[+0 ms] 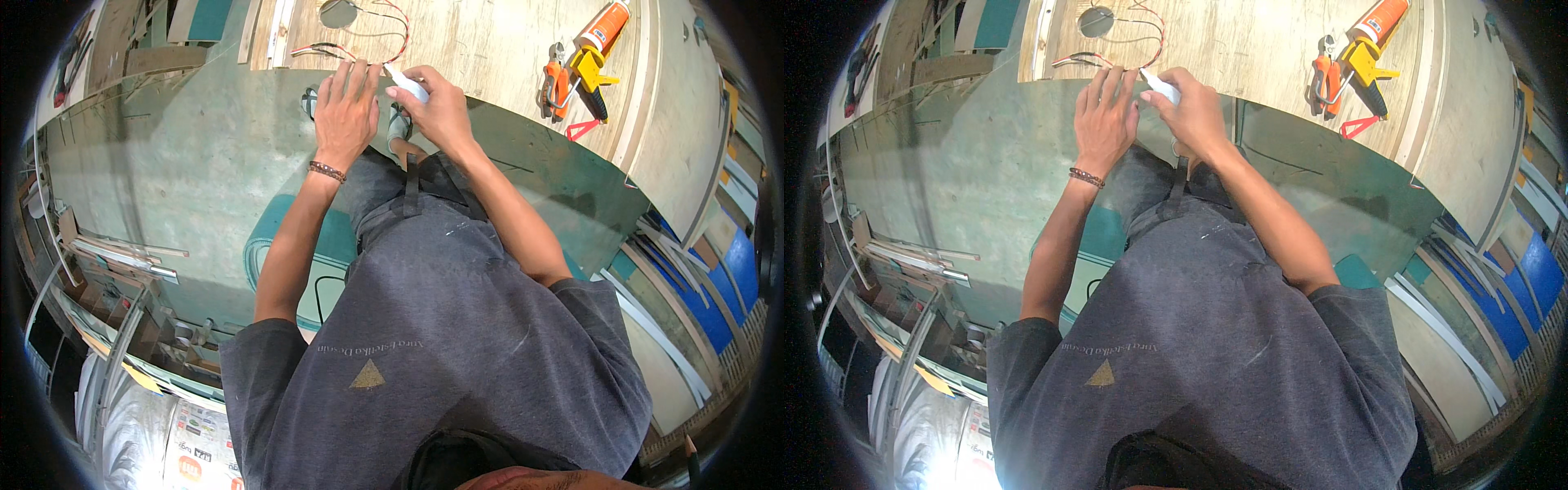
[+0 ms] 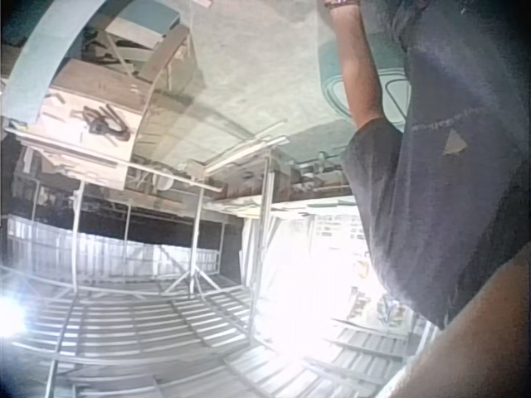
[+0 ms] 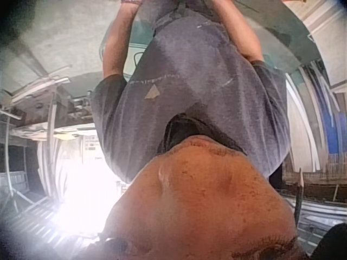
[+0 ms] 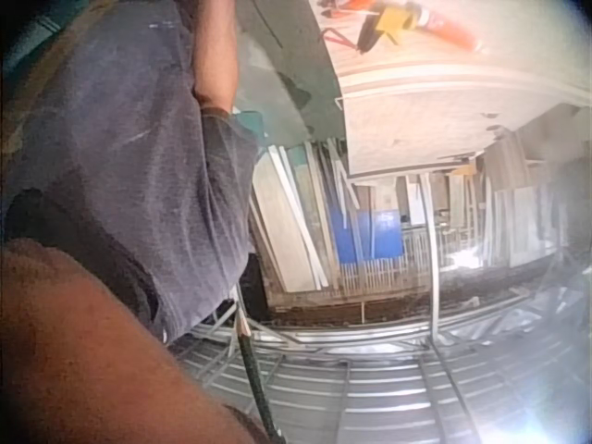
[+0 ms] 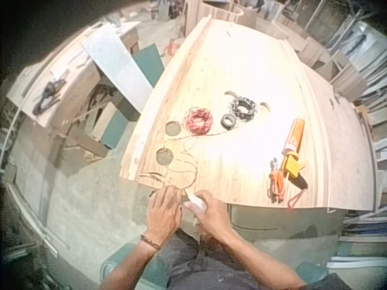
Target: The person applies a sealant using a caulking gun along a strip of material on a wooden surface, then manages coils of wire by checking and separating them.
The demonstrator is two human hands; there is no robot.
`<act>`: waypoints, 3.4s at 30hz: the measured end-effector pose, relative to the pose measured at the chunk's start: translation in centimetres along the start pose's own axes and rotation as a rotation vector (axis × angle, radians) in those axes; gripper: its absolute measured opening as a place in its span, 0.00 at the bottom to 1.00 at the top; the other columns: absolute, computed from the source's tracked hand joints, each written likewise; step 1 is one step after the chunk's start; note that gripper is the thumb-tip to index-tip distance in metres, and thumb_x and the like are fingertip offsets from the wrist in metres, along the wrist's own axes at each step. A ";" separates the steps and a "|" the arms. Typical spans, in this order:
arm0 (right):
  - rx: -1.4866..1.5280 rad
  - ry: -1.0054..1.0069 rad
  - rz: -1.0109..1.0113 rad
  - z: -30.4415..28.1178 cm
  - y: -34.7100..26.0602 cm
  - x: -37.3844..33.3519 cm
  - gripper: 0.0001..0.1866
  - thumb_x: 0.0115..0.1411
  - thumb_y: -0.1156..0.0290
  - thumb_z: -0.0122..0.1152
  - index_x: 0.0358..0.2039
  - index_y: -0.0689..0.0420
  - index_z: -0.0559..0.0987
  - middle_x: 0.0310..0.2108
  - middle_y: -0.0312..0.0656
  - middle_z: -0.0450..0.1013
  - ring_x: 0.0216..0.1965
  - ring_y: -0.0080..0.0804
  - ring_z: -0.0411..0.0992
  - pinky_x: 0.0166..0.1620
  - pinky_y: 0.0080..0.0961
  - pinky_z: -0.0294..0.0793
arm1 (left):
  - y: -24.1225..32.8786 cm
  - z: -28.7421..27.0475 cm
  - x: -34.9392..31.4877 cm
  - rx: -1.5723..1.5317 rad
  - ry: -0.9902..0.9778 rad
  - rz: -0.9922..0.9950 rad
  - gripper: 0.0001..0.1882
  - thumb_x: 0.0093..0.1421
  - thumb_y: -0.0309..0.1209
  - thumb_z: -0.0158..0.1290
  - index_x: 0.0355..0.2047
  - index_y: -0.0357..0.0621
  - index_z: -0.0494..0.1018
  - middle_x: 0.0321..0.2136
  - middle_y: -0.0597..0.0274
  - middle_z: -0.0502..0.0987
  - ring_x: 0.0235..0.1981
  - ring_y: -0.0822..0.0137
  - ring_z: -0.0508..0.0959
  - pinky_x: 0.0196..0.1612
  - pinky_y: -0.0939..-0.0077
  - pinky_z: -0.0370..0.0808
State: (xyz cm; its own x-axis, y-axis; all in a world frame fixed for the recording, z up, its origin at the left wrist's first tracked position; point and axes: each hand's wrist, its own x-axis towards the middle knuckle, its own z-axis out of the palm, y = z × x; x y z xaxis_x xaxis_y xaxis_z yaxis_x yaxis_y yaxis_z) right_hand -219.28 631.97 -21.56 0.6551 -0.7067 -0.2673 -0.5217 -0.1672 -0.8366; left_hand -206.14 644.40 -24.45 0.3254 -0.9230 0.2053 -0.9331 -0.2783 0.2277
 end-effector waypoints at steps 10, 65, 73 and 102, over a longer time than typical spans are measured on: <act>0.184 -0.097 -0.105 -4.0 0.7 3.9 0.18 0.68 0.58 0.66 0.54 0.53 0.82 0.37 0.38 0.79 0.33 0.21 0.77 0.32 0.21 0.80 | -0.1 0.1 -0.2 0.084 -0.030 0.016 0.33 0.60 0.34 0.59 0.67 0.52 0.66 0.62 0.61 0.68 0.65 0.58 0.66 0.64 0.59 0.65; -0.737 -0.339 -0.680 -6.0 -2.4 10.6 0.14 0.58 0.61 0.68 0.46 0.43 0.86 0.42 0.39 0.79 0.45 0.43 0.80 0.46 0.40 0.79 | 0.4 0.2 -0.2 0.096 -0.040 -0.021 0.34 0.59 0.33 0.59 0.67 0.53 0.65 0.63 0.61 0.67 0.65 0.58 0.66 0.64 0.58 0.65; -0.083 -0.359 -0.293 -7.7 0.0 10.2 0.17 0.68 0.59 0.64 0.53 0.51 0.83 0.49 0.37 0.79 0.43 0.30 0.78 0.43 0.28 0.80 | 0.4 0.2 -0.3 0.091 -0.044 -0.025 0.35 0.59 0.33 0.59 0.67 0.53 0.65 0.63 0.61 0.67 0.66 0.58 0.66 0.64 0.58 0.65; -0.912 0.028 -0.839 -9.8 2.4 9.2 0.21 0.44 0.71 0.70 0.41 0.49 0.75 0.43 0.33 0.78 0.55 0.39 0.71 0.60 0.36 0.71 | 0.7 0.3 -0.2 0.163 -0.106 -0.011 0.39 0.55 0.32 0.59 0.69 0.52 0.64 0.66 0.60 0.67 0.68 0.57 0.64 0.66 0.55 0.63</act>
State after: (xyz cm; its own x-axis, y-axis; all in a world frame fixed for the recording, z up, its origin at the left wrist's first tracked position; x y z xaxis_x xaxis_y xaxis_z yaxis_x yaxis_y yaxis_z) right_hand -219.88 618.30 -21.34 0.9641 -0.1631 0.2096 -0.1441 -0.9842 -0.1030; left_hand -206.90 644.32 -24.57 0.3254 -0.9402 0.1005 -0.9450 -0.3195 0.0707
